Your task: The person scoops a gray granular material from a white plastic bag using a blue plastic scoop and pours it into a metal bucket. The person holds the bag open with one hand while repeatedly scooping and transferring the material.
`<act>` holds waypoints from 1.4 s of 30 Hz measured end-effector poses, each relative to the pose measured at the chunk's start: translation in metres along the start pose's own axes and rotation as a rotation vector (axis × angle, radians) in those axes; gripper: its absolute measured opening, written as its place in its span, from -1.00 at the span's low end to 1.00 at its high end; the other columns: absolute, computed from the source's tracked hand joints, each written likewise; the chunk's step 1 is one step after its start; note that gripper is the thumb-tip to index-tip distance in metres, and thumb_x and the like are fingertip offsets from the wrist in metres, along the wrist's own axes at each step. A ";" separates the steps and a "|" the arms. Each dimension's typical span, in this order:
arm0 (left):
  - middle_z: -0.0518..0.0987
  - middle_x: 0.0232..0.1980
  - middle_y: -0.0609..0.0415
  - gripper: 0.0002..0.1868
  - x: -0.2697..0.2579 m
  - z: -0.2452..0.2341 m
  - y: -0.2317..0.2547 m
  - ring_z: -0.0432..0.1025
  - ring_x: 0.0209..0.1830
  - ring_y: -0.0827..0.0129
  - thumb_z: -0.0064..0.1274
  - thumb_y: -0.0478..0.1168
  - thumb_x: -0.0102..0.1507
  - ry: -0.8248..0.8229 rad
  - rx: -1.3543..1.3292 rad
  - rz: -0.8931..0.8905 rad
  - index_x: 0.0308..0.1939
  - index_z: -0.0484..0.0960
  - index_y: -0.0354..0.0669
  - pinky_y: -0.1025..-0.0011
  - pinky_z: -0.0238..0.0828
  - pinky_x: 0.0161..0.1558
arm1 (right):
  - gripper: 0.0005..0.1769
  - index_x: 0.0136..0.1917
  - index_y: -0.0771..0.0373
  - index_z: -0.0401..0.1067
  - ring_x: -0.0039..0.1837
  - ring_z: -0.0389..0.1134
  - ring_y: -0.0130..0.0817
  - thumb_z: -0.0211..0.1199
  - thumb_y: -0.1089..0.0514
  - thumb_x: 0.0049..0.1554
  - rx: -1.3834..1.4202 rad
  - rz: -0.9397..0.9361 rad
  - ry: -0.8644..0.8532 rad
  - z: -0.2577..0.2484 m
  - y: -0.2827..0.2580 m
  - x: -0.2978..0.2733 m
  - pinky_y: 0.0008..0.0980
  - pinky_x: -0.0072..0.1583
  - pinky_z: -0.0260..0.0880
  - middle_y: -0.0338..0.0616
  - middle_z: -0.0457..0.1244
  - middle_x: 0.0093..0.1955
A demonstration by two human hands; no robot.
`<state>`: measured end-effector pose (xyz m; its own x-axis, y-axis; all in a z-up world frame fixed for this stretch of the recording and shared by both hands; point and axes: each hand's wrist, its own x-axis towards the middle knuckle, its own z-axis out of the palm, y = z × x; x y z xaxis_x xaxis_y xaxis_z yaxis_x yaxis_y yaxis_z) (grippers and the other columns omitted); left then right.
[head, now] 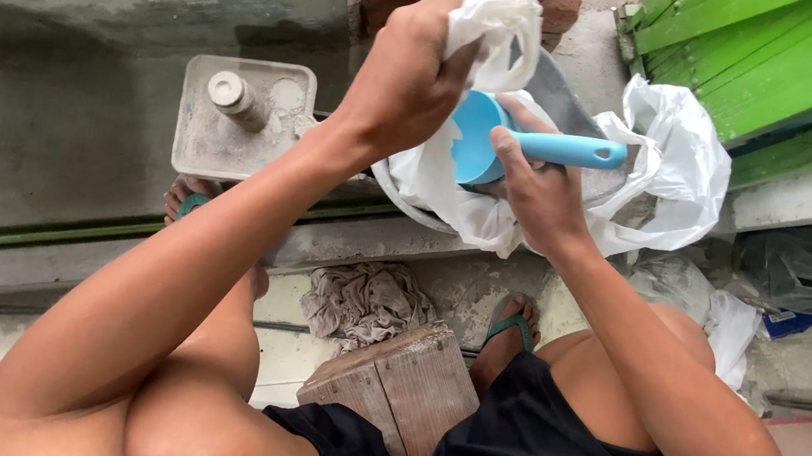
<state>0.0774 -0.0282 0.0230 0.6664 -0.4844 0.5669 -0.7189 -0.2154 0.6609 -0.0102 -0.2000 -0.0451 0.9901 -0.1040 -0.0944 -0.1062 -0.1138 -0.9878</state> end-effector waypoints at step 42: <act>0.40 -0.12 -0.09 -0.76 0.009 -0.001 0.004 0.29 -0.14 0.21 0.04 -0.19 0.29 0.169 0.127 -0.142 -0.10 0.33 -0.20 0.29 0.33 -0.13 | -0.06 0.62 0.05 0.13 0.20 0.44 0.14 0.28 -0.11 0.02 0.637 0.187 0.198 -0.068 -0.033 -0.037 0.29 0.07 0.63 0.04 0.26 0.38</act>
<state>0.0806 -0.0321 0.0311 0.7782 -0.2955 0.5542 -0.6279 -0.3810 0.6787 -0.0498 -0.2593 -0.0007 0.9187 -0.2504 -0.3054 -0.1385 0.5199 -0.8429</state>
